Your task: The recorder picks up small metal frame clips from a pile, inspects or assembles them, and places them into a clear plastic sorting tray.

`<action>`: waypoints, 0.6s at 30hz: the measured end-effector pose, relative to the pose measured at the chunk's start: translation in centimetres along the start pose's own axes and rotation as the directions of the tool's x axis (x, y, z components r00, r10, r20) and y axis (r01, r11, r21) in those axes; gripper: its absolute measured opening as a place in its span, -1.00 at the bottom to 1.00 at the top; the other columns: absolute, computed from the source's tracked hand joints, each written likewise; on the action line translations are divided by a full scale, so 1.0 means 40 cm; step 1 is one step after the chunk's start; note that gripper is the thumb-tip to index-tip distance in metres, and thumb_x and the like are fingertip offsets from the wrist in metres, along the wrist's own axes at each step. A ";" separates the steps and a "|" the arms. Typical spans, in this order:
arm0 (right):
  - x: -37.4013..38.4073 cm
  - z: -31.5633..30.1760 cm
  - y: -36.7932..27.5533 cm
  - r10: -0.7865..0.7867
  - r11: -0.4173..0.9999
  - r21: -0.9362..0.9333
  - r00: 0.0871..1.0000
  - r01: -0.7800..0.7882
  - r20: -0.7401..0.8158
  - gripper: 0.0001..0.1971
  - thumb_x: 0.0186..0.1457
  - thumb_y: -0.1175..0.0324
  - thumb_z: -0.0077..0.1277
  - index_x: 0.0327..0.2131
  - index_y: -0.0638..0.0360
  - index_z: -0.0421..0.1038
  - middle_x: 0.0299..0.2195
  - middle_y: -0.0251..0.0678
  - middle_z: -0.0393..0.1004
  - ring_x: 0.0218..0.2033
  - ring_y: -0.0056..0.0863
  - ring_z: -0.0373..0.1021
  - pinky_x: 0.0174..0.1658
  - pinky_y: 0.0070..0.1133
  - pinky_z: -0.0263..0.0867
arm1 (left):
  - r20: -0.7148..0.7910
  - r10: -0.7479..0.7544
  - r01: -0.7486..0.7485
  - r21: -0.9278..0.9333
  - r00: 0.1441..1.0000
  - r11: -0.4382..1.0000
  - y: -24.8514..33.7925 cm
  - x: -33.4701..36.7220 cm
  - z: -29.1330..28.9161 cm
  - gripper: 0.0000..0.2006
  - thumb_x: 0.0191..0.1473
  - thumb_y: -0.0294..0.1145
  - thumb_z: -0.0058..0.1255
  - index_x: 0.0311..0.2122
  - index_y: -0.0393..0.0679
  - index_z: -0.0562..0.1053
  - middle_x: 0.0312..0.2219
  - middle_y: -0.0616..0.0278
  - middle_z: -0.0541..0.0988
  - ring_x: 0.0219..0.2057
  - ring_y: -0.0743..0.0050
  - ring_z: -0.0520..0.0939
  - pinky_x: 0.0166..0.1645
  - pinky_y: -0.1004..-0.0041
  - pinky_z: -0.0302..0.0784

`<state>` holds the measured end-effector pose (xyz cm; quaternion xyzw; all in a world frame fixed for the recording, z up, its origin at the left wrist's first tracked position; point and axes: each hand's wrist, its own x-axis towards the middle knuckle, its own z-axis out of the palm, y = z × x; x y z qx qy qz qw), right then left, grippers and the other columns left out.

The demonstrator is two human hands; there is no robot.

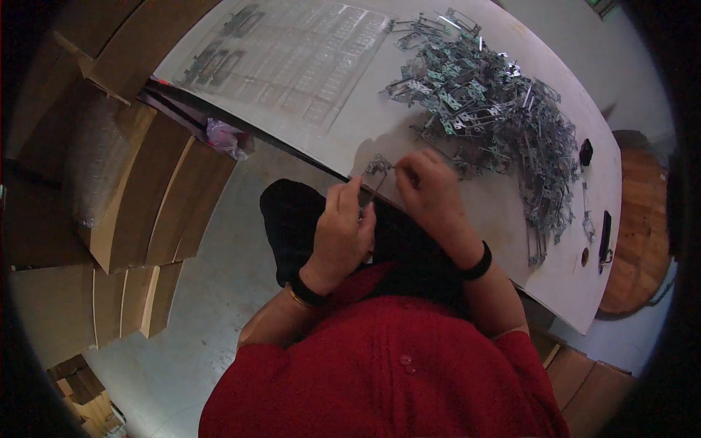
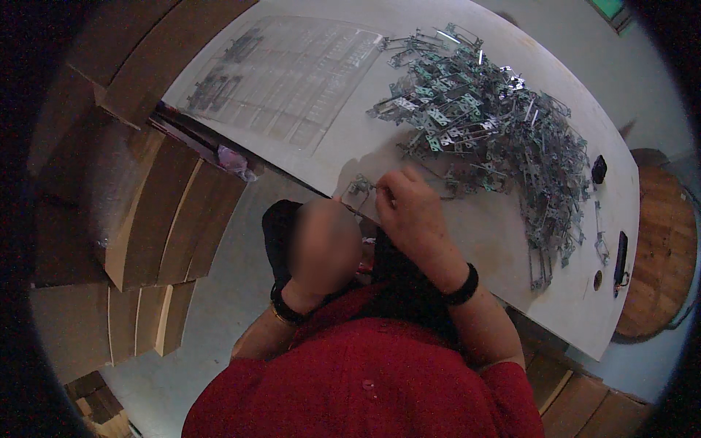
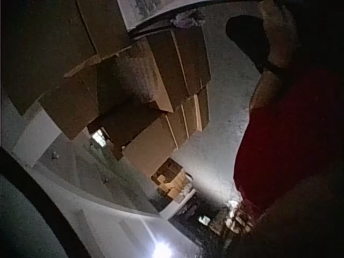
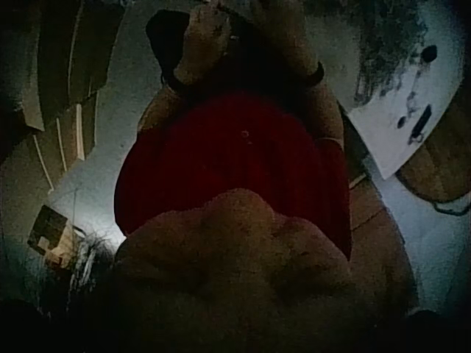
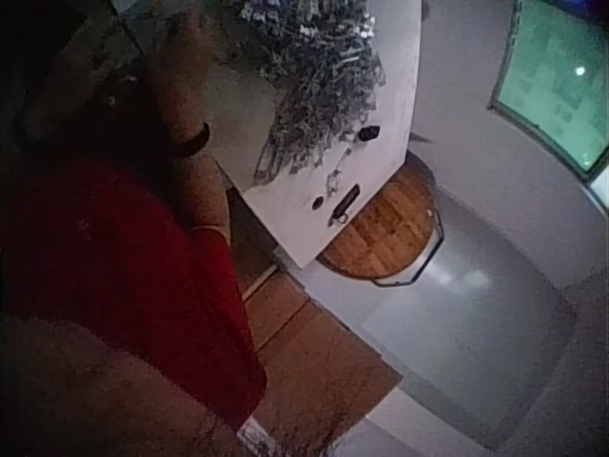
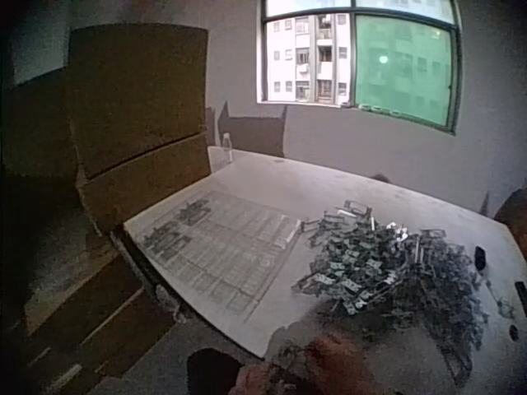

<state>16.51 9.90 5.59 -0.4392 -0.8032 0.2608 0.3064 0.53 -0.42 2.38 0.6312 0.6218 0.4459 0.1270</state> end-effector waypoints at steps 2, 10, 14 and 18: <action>0.000 0.004 0.007 -0.011 1.000 -0.004 1.000 0.011 -0.008 -0.94 0.14 0.48 0.11 -0.32 0.24 0.46 -0.38 -0.06 0.45 -0.36 -0.04 0.49 -0.29 -0.27 0.40 | 0.001 0.002 -0.002 0.001 1.000 1.000 -0.004 -0.002 0.001 -0.47 0.03 -0.61 0.18 0.14 -0.45 0.33 -0.18 -0.15 0.51 -0.12 -0.15 0.55 -0.05 0.12 0.53; -0.001 0.002 0.003 0.030 1.000 -0.005 0.999 -0.030 0.017 -0.92 0.14 0.47 0.11 -0.30 0.25 0.49 -0.35 -0.05 0.48 -0.32 -0.02 0.50 -0.25 -0.28 0.42 | -0.021 0.014 -0.014 0.009 1.000 1.000 -0.001 -0.001 0.003 -0.47 0.02 -0.62 0.18 0.13 -0.41 0.34 -0.18 -0.15 0.51 -0.13 -0.15 0.56 -0.07 0.12 0.54; 0.000 0.002 0.008 0.023 1.000 0.015 1.000 -0.023 0.019 -0.93 0.13 0.48 0.11 -0.30 0.25 0.48 -0.35 -0.04 0.49 -0.31 -0.02 0.50 -0.23 -0.26 0.42 | -0.015 -0.013 0.013 -0.014 1.000 1.000 -0.002 -0.004 0.000 -0.48 0.02 -0.62 0.18 0.12 -0.40 0.35 -0.17 -0.16 0.51 -0.13 -0.16 0.56 -0.07 0.13 0.55; 0.001 -0.009 0.000 0.003 1.000 0.028 1.000 -0.004 0.008 -0.93 0.12 0.51 0.11 -0.31 0.27 0.48 -0.37 -0.05 0.48 -0.34 -0.02 0.50 -0.27 -0.27 0.41 | -0.003 -0.002 0.002 0.012 1.000 1.000 -0.001 -0.003 -0.003 -0.48 0.02 -0.62 0.18 0.13 -0.39 0.35 -0.15 -0.16 0.51 -0.12 -0.16 0.56 -0.07 0.13 0.55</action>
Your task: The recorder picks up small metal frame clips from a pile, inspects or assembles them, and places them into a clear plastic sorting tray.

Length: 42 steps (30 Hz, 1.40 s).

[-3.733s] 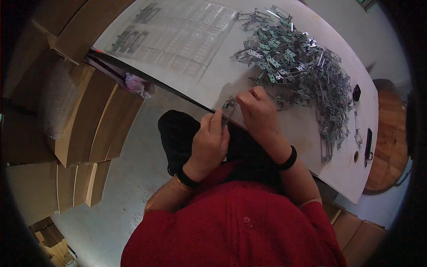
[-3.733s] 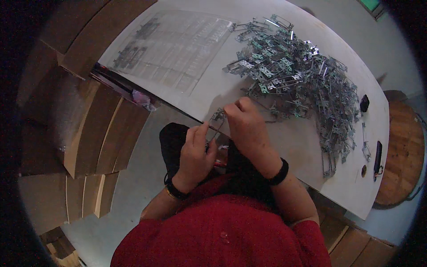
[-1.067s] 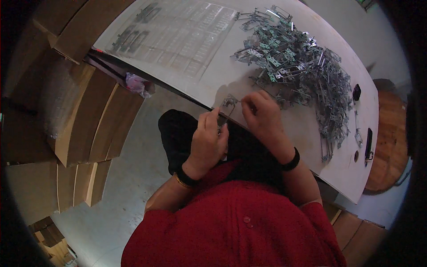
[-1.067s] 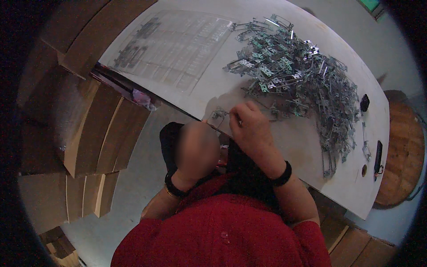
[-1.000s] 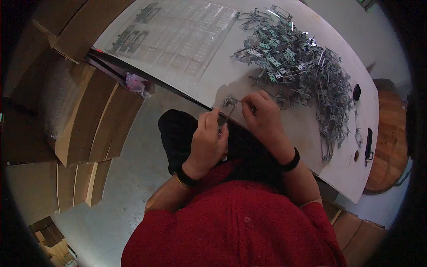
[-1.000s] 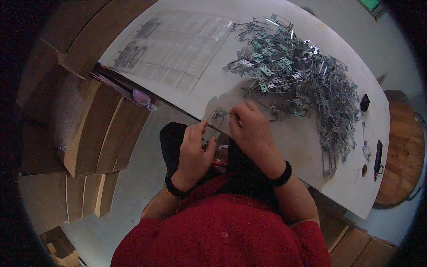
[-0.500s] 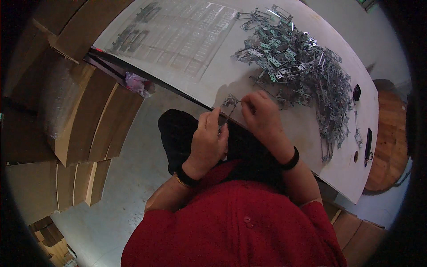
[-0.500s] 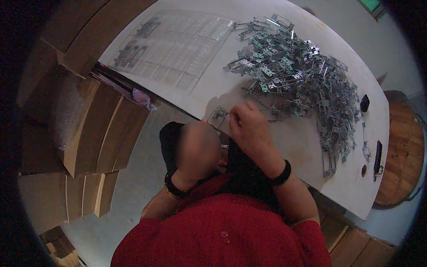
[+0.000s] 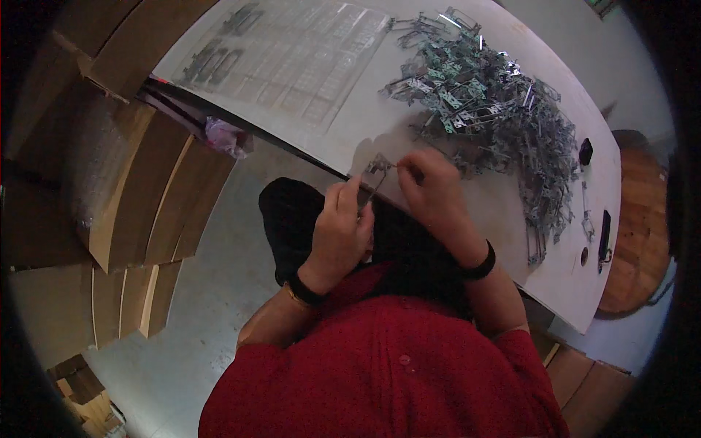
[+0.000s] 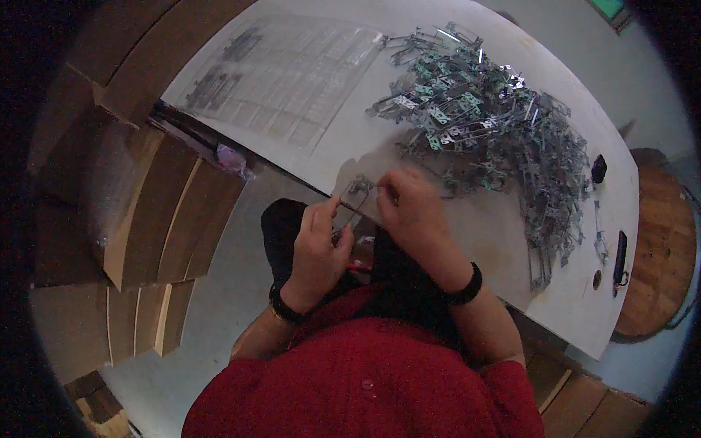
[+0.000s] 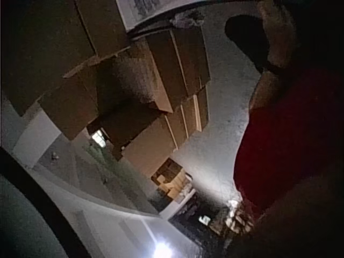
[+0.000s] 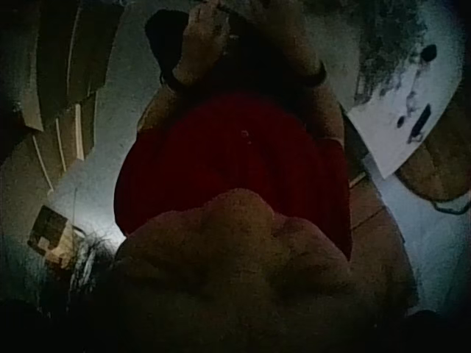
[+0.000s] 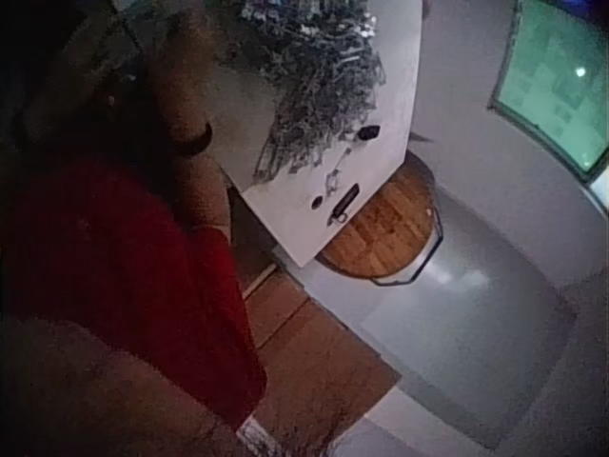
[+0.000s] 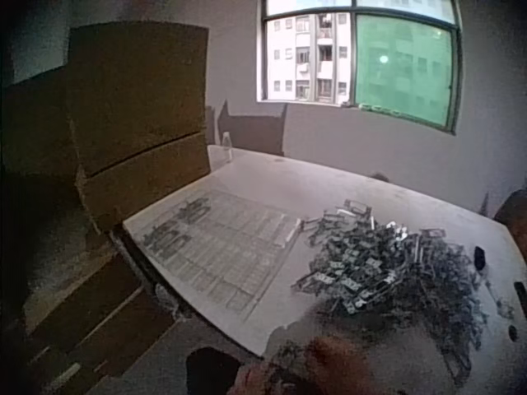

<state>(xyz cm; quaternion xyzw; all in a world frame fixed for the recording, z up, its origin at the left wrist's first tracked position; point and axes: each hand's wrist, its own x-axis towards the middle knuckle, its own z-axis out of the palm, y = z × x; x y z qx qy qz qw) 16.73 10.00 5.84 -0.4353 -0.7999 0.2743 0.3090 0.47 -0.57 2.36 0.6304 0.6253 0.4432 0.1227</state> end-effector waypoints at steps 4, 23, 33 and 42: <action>0.005 0.004 0.001 -0.058 0.998 0.033 0.997 0.060 -0.053 -0.93 0.11 0.52 0.12 -0.31 0.26 0.47 -0.39 -0.07 0.47 -0.38 -0.06 0.49 -0.31 -0.29 0.41 | -0.010 0.004 -0.004 0.003 1.000 1.000 0.002 0.002 0.002 -0.47 0.02 -0.61 0.18 0.13 -0.39 0.35 -0.16 -0.16 0.50 -0.12 -0.16 0.56 -0.07 0.13 0.55; 0.013 0.037 -0.002 -0.043 0.999 0.028 0.999 0.043 -0.008 -0.93 0.13 0.46 0.12 -0.32 0.23 0.46 -0.35 -0.04 0.48 -0.37 0.02 0.47 -0.31 -0.23 0.40 | -0.048 -0.058 0.054 -0.079 0.997 0.995 -0.021 -0.018 0.021 -0.47 0.04 -0.58 0.22 0.15 -0.32 0.36 -0.16 -0.10 0.53 -0.16 -0.06 0.59 -0.13 0.20 0.58; 0.028 0.063 -0.002 -0.273 0.962 -0.056 0.958 0.268 -0.093 -0.91 0.06 0.56 0.12 -0.34 0.20 0.44 -0.41 -0.05 0.47 -0.35 0.09 0.44 -0.32 -0.15 0.37 | -0.152 -0.037 0.027 -0.069 0.988 0.997 -0.035 -0.032 0.035 -0.50 0.04 -0.58 0.22 0.13 -0.30 0.41 -0.15 -0.06 0.54 -0.19 0.02 0.62 -0.09 0.23 0.59; 0.031 0.066 -0.008 -0.332 0.943 -0.065 0.938 0.326 -0.101 -0.85 0.00 0.63 0.16 -0.34 0.19 0.47 -0.46 -0.14 0.52 -0.41 -0.09 0.46 -0.33 -0.35 0.41 | -0.160 -0.102 0.083 -0.123 0.982 0.989 -0.041 -0.041 0.042 -0.50 0.08 -0.56 0.20 0.16 -0.28 0.39 -0.15 -0.07 0.53 -0.18 -0.01 0.65 -0.12 0.25 0.63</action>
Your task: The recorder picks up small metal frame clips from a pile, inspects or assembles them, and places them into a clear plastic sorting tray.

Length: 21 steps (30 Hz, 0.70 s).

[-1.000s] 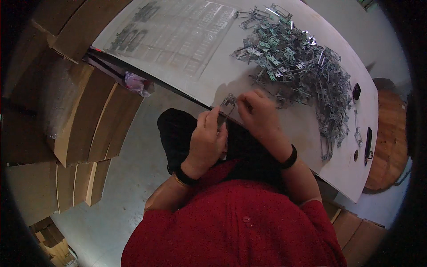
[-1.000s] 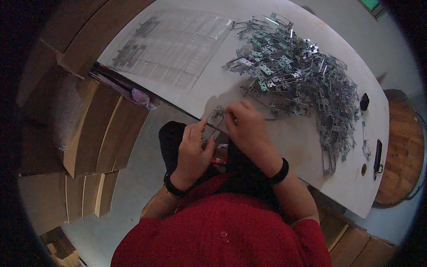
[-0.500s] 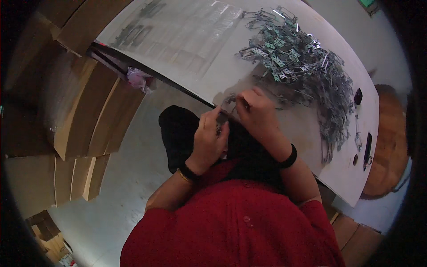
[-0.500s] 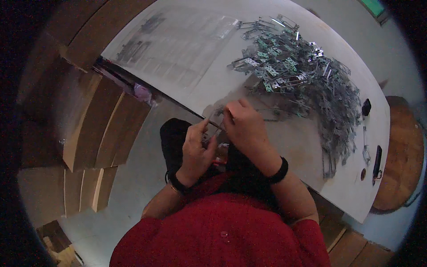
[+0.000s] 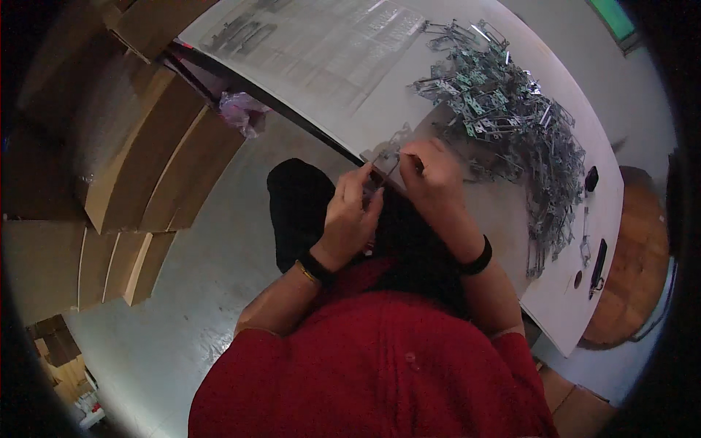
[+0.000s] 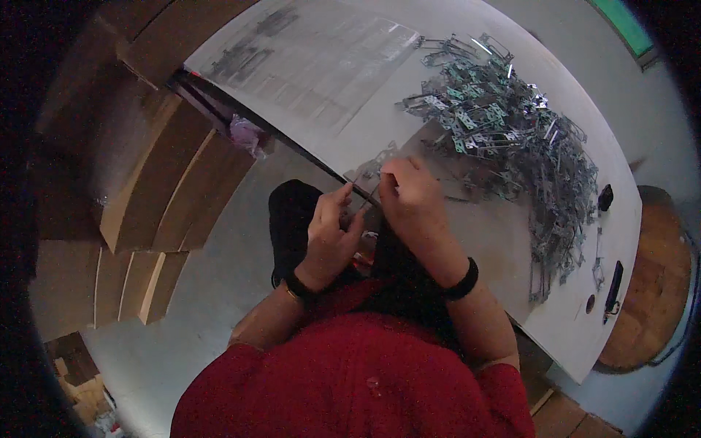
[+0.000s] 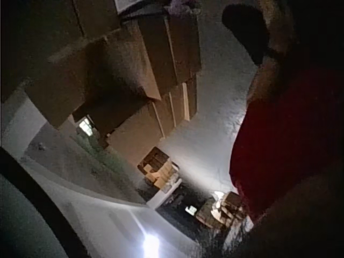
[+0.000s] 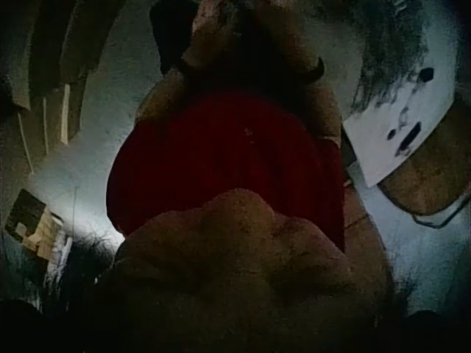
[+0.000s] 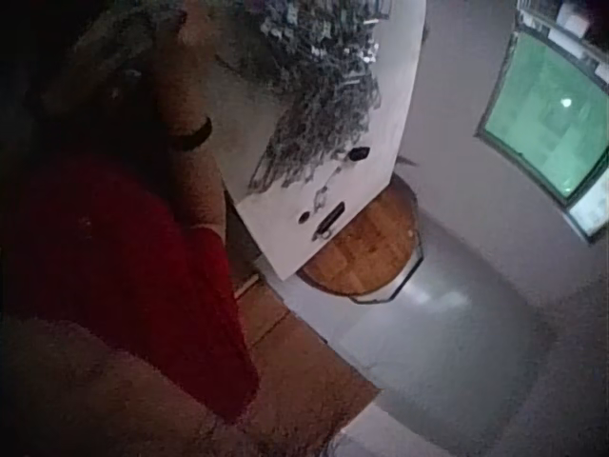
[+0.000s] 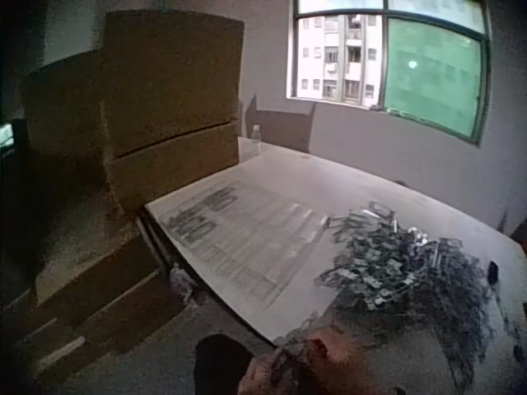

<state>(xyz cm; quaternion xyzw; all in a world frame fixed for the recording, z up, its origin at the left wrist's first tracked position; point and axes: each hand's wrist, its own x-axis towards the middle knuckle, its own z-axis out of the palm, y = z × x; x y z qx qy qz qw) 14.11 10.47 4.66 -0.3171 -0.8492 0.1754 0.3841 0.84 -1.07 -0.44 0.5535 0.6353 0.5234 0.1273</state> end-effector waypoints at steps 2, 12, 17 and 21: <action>-0.001 0.005 0.007 -0.026 1.000 -0.010 1.000 0.026 -0.002 -0.87 0.02 0.62 0.16 -0.34 0.20 0.47 -0.44 -0.14 0.52 -0.41 -0.09 0.46 -0.31 -0.37 0.41 | -0.039 0.017 -0.016 0.017 0.999 1.000 -0.007 -0.003 0.005 -0.51 0.05 -0.55 0.25 0.12 -0.26 0.44 -0.17 -0.03 0.55 -0.21 0.13 0.67 -0.16 0.34 0.64; 0.010 -0.049 -0.027 0.323 0.907 0.233 0.935 -0.351 0.149 -0.93 0.14 0.48 0.14 -0.28 0.21 0.52 -0.38 -0.24 0.52 -0.40 -0.38 0.44 -0.28 -0.49 0.37 | -0.037 -0.312 0.299 -0.200 0.949 0.933 -0.006 -0.011 -0.003 -0.50 0.09 -0.45 0.29 0.14 -0.15 0.41 -0.14 0.13 0.61 -0.20 0.31 0.68 -0.11 0.39 0.61; 0.000 -0.058 -0.033 0.324 0.787 0.455 0.907 -0.416 0.270 -0.91 0.22 0.44 0.14 -0.23 0.22 0.54 -0.32 -0.36 0.55 -0.30 -0.62 0.44 -0.20 -0.60 0.37 | -0.092 -0.352 0.296 -0.370 0.931 0.880 0.000 -0.007 0.017 -0.51 0.10 -0.43 0.31 0.13 -0.11 0.41 -0.12 0.19 0.62 -0.19 0.42 0.66 -0.09 0.43 0.59; 0.006 -0.052 -0.054 0.332 0.726 0.515 0.889 -0.455 0.317 -0.89 0.25 0.42 0.13 -0.20 0.24 0.52 -0.29 -0.40 0.55 -0.27 -0.66 0.43 -0.18 -0.61 0.38 | -0.046 -0.357 0.297 -0.464 0.933 0.835 0.007 -0.004 0.033 -0.48 0.11 -0.50 0.27 0.15 -0.11 0.34 -0.11 0.17 0.59 -0.15 0.43 0.65 -0.08 0.43 0.60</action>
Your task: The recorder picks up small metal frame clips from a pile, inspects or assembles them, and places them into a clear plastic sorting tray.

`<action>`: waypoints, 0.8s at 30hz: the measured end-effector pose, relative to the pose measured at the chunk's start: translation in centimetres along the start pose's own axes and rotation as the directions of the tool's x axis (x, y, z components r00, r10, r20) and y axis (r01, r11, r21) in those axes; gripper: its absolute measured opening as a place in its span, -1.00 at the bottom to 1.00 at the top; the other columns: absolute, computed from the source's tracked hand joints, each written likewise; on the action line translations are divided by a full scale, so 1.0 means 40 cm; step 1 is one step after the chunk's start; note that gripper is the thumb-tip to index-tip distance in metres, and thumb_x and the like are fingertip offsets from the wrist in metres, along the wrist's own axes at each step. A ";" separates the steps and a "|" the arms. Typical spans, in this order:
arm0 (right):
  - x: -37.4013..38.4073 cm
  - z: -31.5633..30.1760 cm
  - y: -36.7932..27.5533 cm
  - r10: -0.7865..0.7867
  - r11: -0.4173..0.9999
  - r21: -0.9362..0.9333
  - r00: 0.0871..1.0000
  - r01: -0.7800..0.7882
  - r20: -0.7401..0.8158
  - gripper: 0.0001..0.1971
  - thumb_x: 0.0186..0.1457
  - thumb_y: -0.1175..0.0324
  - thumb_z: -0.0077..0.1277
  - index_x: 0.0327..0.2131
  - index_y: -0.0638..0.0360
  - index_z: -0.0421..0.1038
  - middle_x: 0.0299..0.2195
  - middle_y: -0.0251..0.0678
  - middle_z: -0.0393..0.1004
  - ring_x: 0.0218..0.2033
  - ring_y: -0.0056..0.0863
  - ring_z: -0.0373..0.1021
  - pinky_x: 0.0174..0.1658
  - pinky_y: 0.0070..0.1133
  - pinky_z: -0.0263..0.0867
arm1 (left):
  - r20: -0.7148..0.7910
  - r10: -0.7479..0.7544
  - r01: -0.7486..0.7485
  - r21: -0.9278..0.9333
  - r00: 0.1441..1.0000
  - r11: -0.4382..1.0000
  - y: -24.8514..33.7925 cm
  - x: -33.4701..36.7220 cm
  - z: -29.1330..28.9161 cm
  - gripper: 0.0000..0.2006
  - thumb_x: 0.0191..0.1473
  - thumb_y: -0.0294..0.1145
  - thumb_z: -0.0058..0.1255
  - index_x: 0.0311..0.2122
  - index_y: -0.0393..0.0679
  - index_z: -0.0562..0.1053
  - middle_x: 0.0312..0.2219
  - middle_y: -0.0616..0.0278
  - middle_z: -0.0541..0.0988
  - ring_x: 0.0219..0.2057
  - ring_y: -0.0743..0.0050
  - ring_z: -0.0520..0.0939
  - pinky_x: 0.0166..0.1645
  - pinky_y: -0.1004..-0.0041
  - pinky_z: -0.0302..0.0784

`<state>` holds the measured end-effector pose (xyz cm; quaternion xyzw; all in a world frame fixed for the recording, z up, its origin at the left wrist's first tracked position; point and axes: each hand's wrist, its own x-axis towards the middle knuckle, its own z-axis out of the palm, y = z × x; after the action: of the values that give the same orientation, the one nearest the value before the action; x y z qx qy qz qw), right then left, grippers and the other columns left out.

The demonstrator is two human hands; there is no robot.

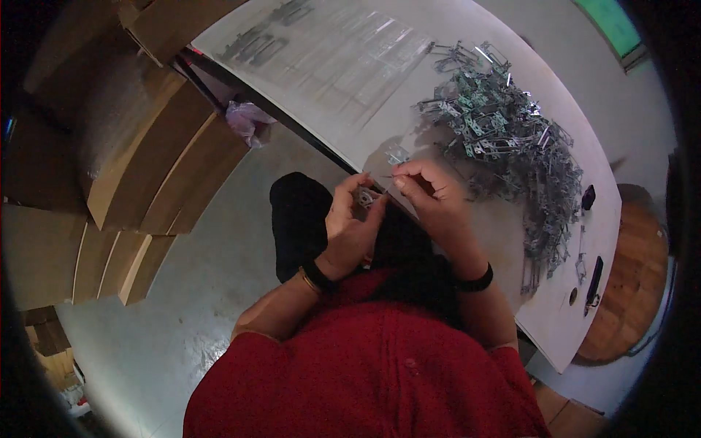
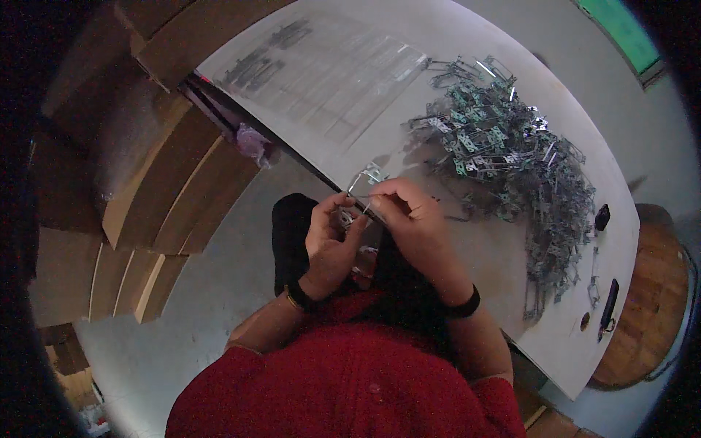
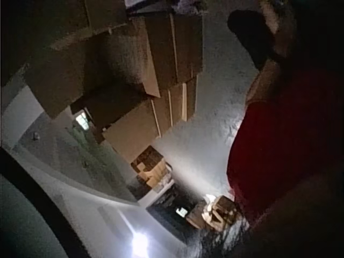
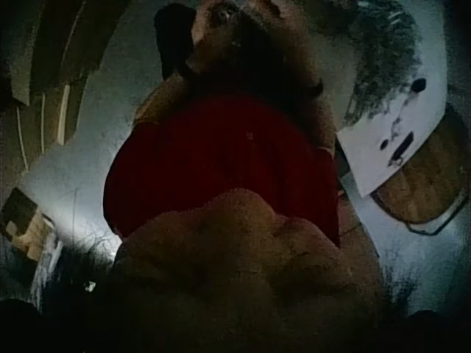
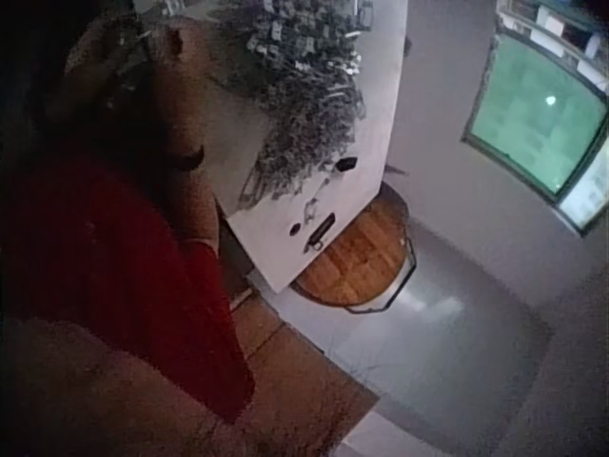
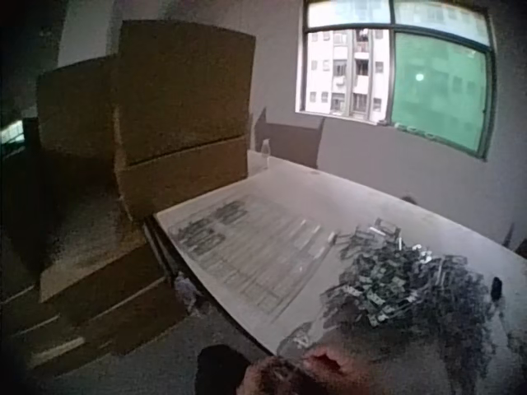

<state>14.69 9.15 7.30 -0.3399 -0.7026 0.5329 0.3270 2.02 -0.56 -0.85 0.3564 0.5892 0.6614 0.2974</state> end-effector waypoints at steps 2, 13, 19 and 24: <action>-0.001 0.002 0.005 -0.024 1.000 -0.019 1.000 0.024 -0.002 -0.88 0.25 0.43 0.12 -0.19 0.24 0.52 -0.28 -0.39 0.55 -0.27 -0.64 0.44 -0.18 -0.60 0.38 | 0.056 0.044 -0.051 0.127 0.997 0.991 0.011 0.003 0.004 -0.48 0.17 -0.59 0.18 0.18 -0.13 0.25 -0.05 0.17 0.51 -0.10 0.51 0.61 -0.06 0.47 0.60; 0.010 -0.025 0.004 -0.136 0.990 -0.030 0.990 0.138 0.046 -0.94 0.26 0.47 0.03 -0.23 0.23 0.43 -0.31 -0.26 0.47 -0.26 -0.45 0.47 -0.18 -0.51 0.38 | 0.299 0.105 -0.061 -0.154 0.948 0.986 0.059 0.058 -0.051 -0.58 0.28 -0.49 0.03 0.20 -0.22 0.26 0.01 0.11 0.53 -0.02 0.37 0.61 0.09 0.34 0.52; 0.017 -0.037 -0.049 -0.256 0.913 -0.250 0.931 0.321 0.259 -0.92 0.24 0.47 0.00 -0.20 0.22 0.40 -0.28 -0.13 0.45 -0.24 -0.11 0.44 -0.15 -0.36 0.35 | 0.494 0.227 -0.323 0.117 0.839 0.939 0.158 0.162 -0.093 -0.63 0.29 -0.49 0.04 0.19 -0.11 0.45 -0.08 0.22 0.61 -0.05 0.47 0.63 0.05 0.42 0.52; 0.026 -0.030 -0.045 -0.269 0.907 -0.238 0.912 0.348 0.309 -0.92 0.26 0.44 0.00 -0.20 0.20 0.41 -0.28 -0.10 0.47 -0.23 -0.07 0.46 -0.14 -0.32 0.36 | 0.562 0.076 -0.218 0.189 0.824 0.957 0.160 0.183 -0.106 -0.75 0.27 -0.57 0.07 0.03 -0.16 0.47 -0.17 0.27 0.63 -0.12 0.52 0.65 -0.06 0.49 0.56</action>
<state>14.89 10.28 9.40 -0.1917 -0.8554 0.4071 0.2565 -5.44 2.16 6.16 0.6094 0.5267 0.4746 0.3550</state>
